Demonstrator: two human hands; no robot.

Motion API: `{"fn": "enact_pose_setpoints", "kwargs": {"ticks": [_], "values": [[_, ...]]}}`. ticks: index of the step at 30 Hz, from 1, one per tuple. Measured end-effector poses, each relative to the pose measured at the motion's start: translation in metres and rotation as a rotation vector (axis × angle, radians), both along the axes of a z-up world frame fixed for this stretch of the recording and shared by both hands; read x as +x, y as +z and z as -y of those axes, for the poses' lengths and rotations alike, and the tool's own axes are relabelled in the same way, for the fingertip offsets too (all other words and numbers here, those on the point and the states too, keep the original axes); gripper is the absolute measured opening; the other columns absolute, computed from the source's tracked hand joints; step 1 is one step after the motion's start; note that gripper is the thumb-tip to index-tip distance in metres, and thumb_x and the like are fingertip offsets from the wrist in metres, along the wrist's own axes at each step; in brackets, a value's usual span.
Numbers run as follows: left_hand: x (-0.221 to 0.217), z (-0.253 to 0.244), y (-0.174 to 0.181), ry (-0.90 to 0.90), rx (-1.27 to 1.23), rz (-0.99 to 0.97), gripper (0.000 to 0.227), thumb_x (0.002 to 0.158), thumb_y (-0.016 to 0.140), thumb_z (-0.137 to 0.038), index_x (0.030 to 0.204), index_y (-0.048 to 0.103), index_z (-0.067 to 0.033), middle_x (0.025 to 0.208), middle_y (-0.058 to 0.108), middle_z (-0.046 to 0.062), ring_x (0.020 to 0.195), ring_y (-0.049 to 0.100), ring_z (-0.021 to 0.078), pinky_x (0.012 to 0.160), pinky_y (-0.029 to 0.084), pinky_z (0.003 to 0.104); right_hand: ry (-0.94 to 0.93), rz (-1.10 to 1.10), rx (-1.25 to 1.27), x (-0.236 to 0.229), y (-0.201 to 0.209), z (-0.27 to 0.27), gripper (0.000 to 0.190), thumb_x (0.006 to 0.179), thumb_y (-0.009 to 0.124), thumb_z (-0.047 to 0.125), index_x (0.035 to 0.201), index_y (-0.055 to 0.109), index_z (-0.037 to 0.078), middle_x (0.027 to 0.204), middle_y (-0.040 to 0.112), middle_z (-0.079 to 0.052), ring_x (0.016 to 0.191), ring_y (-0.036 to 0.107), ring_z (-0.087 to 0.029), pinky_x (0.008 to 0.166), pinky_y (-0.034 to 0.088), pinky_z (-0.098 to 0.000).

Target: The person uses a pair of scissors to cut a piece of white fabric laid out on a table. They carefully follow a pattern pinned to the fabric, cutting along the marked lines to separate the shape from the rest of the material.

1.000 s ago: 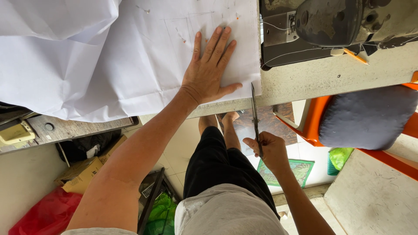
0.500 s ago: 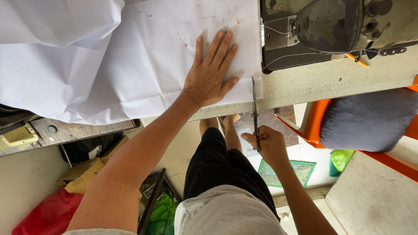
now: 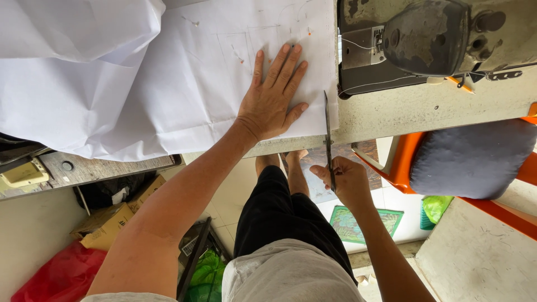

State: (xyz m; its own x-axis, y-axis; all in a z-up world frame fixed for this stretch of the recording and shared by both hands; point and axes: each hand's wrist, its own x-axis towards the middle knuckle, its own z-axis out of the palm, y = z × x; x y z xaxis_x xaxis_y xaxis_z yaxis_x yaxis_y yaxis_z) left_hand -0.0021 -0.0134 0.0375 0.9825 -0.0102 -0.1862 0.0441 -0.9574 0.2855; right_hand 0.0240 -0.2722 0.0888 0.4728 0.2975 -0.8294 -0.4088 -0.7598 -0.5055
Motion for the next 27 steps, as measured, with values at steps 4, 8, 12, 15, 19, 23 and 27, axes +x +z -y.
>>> {"fn": "enact_pose_setpoints", "kwargs": {"ticks": [4, 8, 12, 15, 19, 23, 27], "values": [[-0.003, 0.0, -0.001, 0.003, 0.023, 0.045, 0.078, 0.111, 0.028, -0.058, 0.165, 0.031, -0.0011, 0.169, 0.012, 0.021, 0.157, 0.008, 0.0372, 0.125, 0.009, 0.068, 0.0, -0.015, -0.003, 0.002, 0.001, -0.004, 0.04, 0.083, 0.086, 0.031, 0.062, 0.058, 0.01, 0.051, 0.058, -0.004, 0.052, 0.049, -0.013, 0.058, 0.043, -0.0289], [-0.002, 0.0, -0.004, 0.004, -0.003, 0.072, 0.079, 0.112, 0.023, -0.058, 0.165, 0.031, -0.0011, 0.169, 0.012, 0.02, 0.158, 0.01, 0.0368, 0.126, 0.007, 0.068, -0.036, 0.011, 0.035, 0.001, -0.004, 0.003, 0.043, 0.081, 0.086, 0.029, 0.059, 0.055, 0.01, 0.048, 0.057, -0.004, 0.049, 0.05, -0.012, 0.056, 0.044, -0.0281], [0.007, -0.004, -0.011, 0.029, 0.011, 0.246, 0.058, 0.111, 0.041, -0.044, 0.147, 0.058, -0.0011, 0.161, 0.039, 0.02, 0.149, 0.036, 0.0394, 0.12, 0.015, 0.074, -0.045, 0.0, 0.071, 0.001, -0.009, 0.007, 0.038, 0.082, 0.087, 0.025, 0.062, 0.06, 0.007, 0.048, 0.059, -0.006, 0.045, 0.053, -0.013, 0.052, 0.047, -0.0275], [0.02, -0.007, -0.018, 0.058, 0.054, 0.439, 0.025, 0.106, 0.057, -0.024, 0.12, 0.064, -0.0047, 0.137, 0.057, 0.016, 0.131, 0.052, 0.0382, 0.119, 0.023, 0.068, -0.099, -0.047, 0.033, 0.002, -0.007, 0.002, 0.037, 0.081, 0.087, 0.022, 0.062, 0.06, 0.006, 0.049, 0.057, -0.007, 0.049, 0.054, -0.014, 0.054, 0.048, -0.0276], [0.017, -0.003, -0.014, 0.067, 0.093, 0.271, 0.053, 0.112, 0.051, -0.033, 0.154, 0.055, 0.0006, 0.168, 0.016, 0.023, 0.157, 0.017, 0.0432, 0.128, 0.016, 0.067, -0.024, -0.001, 0.054, 0.005, -0.006, 0.0, 0.043, 0.082, 0.086, 0.031, 0.06, 0.056, 0.01, 0.048, 0.06, -0.005, 0.049, 0.052, -0.013, 0.057, 0.044, -0.0279], [0.021, -0.003, -0.005, 0.034, 0.076, 0.069, 0.065, 0.115, 0.039, -0.038, 0.165, 0.034, 0.0027, 0.169, 0.012, 0.024, 0.157, 0.011, 0.0412, 0.128, 0.01, 0.064, 0.0, 0.01, 0.058, 0.013, -0.005, -0.011, 0.044, 0.082, 0.086, 0.03, 0.06, 0.055, 0.009, 0.05, 0.059, -0.005, 0.051, 0.05, -0.012, 0.056, 0.043, -0.0278], [0.02, -0.003, -0.005, 0.038, 0.047, 0.028, 0.065, 0.115, 0.036, -0.037, 0.166, 0.03, 0.0015, 0.169, 0.009, 0.022, 0.158, 0.008, 0.0402, 0.129, 0.007, 0.063, -0.018, -0.006, 0.052, 0.013, -0.006, -0.012, 0.042, 0.081, 0.087, 0.031, 0.063, 0.057, 0.009, 0.05, 0.057, -0.004, 0.052, 0.047, -0.013, 0.057, 0.041, -0.0281]]}}
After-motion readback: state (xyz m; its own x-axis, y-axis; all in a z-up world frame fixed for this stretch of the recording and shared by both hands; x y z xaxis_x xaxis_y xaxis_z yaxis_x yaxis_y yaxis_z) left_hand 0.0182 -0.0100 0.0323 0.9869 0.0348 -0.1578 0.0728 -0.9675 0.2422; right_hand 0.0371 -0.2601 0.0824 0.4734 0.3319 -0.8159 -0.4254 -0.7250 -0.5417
